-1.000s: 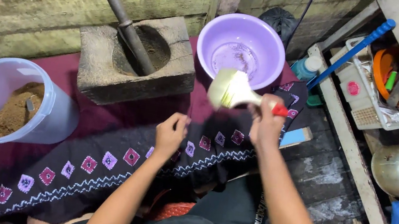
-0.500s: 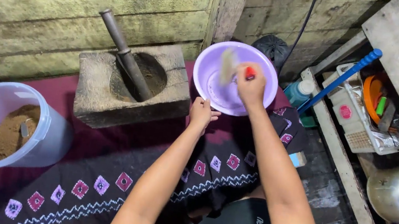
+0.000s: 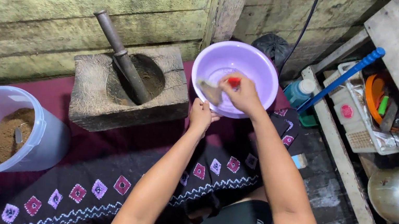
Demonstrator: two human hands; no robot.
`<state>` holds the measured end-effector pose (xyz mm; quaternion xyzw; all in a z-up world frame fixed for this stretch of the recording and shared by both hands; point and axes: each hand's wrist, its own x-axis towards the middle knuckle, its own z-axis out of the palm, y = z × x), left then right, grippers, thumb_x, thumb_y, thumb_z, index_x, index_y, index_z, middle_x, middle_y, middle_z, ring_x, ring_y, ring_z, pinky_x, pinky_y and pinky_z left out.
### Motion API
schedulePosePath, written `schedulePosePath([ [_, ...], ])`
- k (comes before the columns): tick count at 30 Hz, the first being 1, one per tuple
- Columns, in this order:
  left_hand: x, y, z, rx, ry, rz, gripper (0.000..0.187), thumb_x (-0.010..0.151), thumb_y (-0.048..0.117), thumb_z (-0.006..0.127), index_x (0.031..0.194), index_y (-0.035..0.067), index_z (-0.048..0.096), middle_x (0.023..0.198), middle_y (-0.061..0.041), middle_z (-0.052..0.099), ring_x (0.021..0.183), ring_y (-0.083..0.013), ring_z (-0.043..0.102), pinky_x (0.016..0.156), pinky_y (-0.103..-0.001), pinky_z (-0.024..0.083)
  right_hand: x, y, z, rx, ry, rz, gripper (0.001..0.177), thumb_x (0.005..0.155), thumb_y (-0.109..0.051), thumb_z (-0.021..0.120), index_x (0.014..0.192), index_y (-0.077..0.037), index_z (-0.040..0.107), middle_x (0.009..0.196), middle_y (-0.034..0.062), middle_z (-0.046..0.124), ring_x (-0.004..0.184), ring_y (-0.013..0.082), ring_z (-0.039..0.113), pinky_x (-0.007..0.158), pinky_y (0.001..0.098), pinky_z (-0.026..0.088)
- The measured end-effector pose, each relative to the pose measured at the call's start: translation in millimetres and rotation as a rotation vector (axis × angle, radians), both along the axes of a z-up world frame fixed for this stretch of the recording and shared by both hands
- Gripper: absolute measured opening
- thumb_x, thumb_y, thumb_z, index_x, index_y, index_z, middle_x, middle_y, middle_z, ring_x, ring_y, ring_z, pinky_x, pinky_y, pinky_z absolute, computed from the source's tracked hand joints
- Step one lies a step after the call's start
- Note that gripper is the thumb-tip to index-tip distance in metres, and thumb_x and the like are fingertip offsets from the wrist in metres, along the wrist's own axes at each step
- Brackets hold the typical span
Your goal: The person uses a hand brush to clean out a purple plastic bowl and then thoroughly brushes a long, dark patterned textile laid out on the table.
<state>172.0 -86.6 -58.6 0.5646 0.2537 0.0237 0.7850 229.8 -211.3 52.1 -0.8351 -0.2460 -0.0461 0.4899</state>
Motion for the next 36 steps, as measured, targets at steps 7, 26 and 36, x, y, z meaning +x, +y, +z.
schedulePosePath([
  [7, -6, 4, 3, -0.059, 0.005, -0.045, 0.03, 0.107, 0.015, 0.038, 0.122, -0.011, 0.039, 0.095, -0.035, 0.063, 0.077, -0.0505, 0.071, 0.068, -0.049, 0.069, 26, -32, -12, 0.12, 0.024, -0.283, 0.025, 0.081, -0.014, 0.084, 0.102, -0.008, 0.071, 0.1, 0.0187, 0.069, 0.096, 0.0363, 0.07, 0.081, 0.0427, 0.058],
  [26, 6, 3, -9, -0.137, 0.036, -0.03, 0.032, 0.109, 0.021, 0.03, 0.127, -0.003, 0.04, 0.112, -0.046, 0.056, 0.092, -0.0593, 0.065, 0.074, -0.058, 0.064, 16, -17, 2, -0.226, -0.161, 0.003, 0.021, 0.087, -0.023, 0.08, 0.089, -0.007, 0.066, 0.081, 0.0174, 0.069, 0.084, 0.0422, 0.069, 0.074, 0.0504, 0.054],
  [36, -35, 17, 18, -0.05, 0.092, -0.29, 0.049, 0.109, 0.034, 0.03, 0.131, -0.006, 0.047, 0.103, -0.034, 0.065, 0.087, -0.0418, 0.075, 0.071, -0.045, 0.067, -55, -28, 32, 0.091, -0.387, -0.087, 0.012, 0.099, -0.018, 0.071, 0.108, -0.01, 0.07, 0.104, 0.009, 0.065, 0.104, 0.0346, 0.067, 0.095, 0.043, 0.051],
])
